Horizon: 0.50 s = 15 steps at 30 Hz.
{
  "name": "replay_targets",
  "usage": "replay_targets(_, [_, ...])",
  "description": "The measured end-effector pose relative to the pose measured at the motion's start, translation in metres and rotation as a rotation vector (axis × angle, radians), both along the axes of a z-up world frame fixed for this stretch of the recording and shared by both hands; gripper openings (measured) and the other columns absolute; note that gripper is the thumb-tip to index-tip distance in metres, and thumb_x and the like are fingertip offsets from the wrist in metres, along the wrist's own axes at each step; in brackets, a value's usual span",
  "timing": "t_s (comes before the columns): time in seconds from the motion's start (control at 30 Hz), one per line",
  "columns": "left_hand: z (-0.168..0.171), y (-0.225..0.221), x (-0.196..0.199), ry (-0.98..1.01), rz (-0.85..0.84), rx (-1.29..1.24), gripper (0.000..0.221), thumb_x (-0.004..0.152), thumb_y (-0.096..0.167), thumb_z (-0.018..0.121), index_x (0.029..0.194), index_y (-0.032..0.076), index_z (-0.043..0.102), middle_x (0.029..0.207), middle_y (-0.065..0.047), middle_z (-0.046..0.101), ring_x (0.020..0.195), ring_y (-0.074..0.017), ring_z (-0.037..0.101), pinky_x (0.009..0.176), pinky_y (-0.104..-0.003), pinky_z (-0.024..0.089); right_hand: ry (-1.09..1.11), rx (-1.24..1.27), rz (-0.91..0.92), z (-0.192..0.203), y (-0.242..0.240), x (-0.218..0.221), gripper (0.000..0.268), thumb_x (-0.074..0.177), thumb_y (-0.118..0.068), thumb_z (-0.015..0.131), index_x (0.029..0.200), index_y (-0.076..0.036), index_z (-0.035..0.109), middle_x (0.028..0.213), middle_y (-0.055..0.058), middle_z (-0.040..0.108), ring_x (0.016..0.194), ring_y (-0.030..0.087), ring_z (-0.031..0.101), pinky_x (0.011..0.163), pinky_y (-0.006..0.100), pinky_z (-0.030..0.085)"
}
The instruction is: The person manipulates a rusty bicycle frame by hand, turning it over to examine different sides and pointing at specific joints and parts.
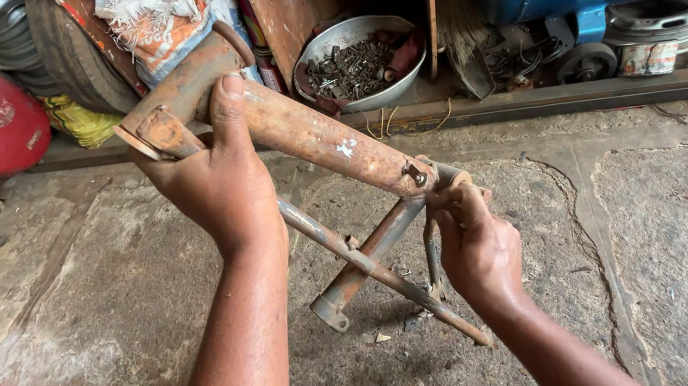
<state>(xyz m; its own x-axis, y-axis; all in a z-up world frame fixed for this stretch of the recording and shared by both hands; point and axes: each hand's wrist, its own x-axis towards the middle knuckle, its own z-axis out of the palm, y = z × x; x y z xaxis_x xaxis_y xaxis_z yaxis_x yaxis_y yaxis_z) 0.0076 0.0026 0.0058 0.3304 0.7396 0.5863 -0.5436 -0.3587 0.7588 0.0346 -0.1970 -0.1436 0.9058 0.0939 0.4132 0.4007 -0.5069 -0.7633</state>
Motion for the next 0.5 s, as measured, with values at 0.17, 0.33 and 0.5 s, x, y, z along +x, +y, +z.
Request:
replay_targets(0.17, [-0.001,0.002,0.0,-0.024,-0.026,-0.008,0.074,0.095,0.021,0.079,0.147,-0.003,0.032,0.142,-0.019,0.056,0.129,-0.0234,0.062,0.112,-0.037,0.054,0.111,0.125,0.086,0.008,0.005,-0.012,0.012,0.099,-0.014,0.059,0.107,-0.009,0.066,0.076,0.008,0.076,0.055,0.015,0.066,0.047,0.034,0.052])
replay_targets(0.33, [0.0,0.003,-0.004,-0.024,-0.047,-0.042,0.059,0.1,0.027,0.072,0.142,-0.003,0.044,0.134,-0.014,0.064,0.123,-0.02,0.065,0.106,-0.034,0.055,0.548,0.162,0.182,0.018,0.015,-0.043,0.021,0.102,-0.02,0.054,0.116,-0.007,0.062,0.075,0.005,0.075,0.054,0.011,0.065,0.048,0.031,0.055])
replay_targets(0.5, [0.014,-0.018,-0.005,-0.06,-0.032,-0.221,0.04,0.101,0.03,0.069,0.122,-0.004,0.065,0.117,-0.011,0.073,0.109,-0.0173,0.07,0.095,-0.033,0.057,0.743,0.329,0.238,0.031,0.02,-0.066,0.032,0.098,-0.019,0.059,0.128,-0.01,0.054,0.078,0.008,0.074,0.06,0.014,0.067,0.053,0.03,0.055])
